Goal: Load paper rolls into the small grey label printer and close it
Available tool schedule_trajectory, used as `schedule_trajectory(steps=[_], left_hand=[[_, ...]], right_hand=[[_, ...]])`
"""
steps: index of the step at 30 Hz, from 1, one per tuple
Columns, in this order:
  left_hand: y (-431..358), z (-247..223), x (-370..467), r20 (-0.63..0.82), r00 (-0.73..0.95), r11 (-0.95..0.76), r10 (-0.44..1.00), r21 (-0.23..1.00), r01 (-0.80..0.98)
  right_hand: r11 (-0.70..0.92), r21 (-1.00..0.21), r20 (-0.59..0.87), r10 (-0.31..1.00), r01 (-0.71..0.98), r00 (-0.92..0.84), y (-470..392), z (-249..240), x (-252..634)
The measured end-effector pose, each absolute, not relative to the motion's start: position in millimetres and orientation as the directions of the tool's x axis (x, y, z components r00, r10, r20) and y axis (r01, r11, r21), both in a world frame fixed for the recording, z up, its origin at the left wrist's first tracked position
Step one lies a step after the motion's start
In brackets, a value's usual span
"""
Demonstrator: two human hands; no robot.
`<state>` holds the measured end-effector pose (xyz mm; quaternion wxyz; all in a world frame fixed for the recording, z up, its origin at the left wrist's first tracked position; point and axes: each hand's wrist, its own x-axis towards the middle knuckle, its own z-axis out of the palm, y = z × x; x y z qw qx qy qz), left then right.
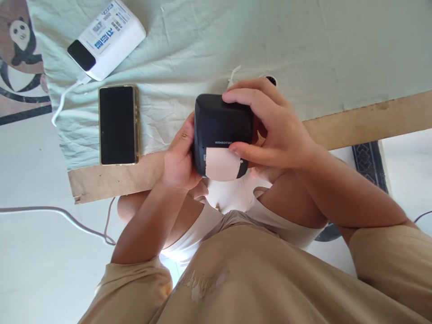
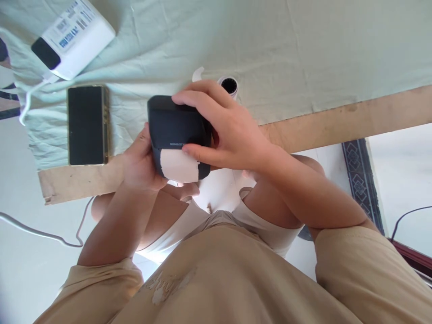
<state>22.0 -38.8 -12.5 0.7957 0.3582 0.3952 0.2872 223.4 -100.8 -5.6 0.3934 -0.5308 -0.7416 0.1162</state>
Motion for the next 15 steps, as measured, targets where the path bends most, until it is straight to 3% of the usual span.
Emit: schedule_trajectory(steps=[3,6,10,13,15], left_hand=[[-39.4,-8.2,22.8,-0.409,0.419,0.523,0.811,0.828,-0.203],[-40.3,-1.2,26.0,-0.397,0.403,0.512,0.825,0.826,-0.237],[-40.5,-3.7,26.2,-0.383,0.473,0.548,0.794,0.788,-0.281],[-39.2,-15.2,18.0,-0.254,0.598,0.498,0.76,0.819,-0.286],[-37.7,-22.2,11.4,-0.181,0.69,0.476,0.701,0.839,-0.263]], right_hand=[[0.314,-0.623,0.324,0.937,0.717,-0.129,-104.9,2.9,222.7],[0.287,-0.631,0.284,0.95,0.721,-0.13,-109.0,10.7,223.2],[0.411,-0.559,0.502,0.859,0.721,-0.101,-110.4,13.4,226.0],[0.417,-0.589,0.68,0.719,0.692,0.144,-109.5,16.1,227.9],[0.338,-0.653,0.671,0.672,0.677,0.312,-110.0,20.3,229.6]])
